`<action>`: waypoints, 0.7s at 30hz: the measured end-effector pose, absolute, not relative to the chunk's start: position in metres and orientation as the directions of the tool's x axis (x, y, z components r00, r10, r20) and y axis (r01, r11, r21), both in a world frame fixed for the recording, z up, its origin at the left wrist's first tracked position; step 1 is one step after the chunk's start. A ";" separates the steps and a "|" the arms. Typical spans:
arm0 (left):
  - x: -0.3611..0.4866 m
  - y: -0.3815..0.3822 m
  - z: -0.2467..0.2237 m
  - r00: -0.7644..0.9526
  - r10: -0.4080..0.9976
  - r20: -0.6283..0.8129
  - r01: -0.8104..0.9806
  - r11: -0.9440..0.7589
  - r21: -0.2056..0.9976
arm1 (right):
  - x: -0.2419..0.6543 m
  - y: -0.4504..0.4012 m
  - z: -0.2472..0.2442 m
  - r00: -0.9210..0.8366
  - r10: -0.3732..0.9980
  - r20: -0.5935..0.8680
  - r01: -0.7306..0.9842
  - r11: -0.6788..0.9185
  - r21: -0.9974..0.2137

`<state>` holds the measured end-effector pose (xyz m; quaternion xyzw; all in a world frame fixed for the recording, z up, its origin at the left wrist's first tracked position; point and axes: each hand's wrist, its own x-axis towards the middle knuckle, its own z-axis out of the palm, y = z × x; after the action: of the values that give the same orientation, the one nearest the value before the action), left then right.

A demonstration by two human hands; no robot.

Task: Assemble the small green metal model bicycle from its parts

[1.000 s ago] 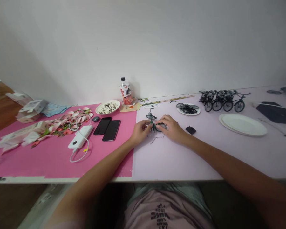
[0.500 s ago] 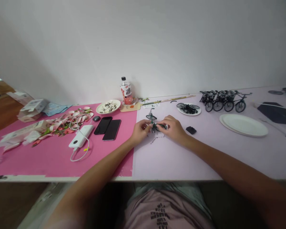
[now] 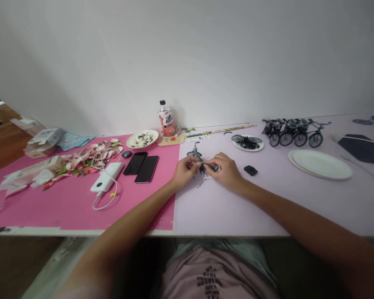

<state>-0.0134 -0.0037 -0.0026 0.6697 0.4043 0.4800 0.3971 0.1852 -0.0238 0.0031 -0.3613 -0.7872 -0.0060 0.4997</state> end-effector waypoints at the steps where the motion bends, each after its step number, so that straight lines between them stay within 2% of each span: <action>1: -0.014 -0.003 -0.003 0.210 0.923 0.321 0.159 -0.357 0.921 | 0.185 -0.024 0.003 -0.244 0.566 0.787 0.562 0.744 -0.361; 13: -0.012 -0.006 -0.001 0.214 0.918 0.335 0.177 -0.373 0.911 | 0.185 -0.022 0.003 -0.164 0.592 0.789 0.596 0.697 -0.399; 21: -0.012 -0.006 -0.001 0.217 0.910 0.354 0.191 -0.395 0.898 | 0.184 -0.025 0.003 -0.195 0.613 0.766 0.571 0.706 -0.419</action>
<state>-0.0125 -0.0060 -0.0008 0.6841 0.4023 0.4793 0.3748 0.1836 -0.0246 0.0029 -0.3829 -0.7728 0.0205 0.5057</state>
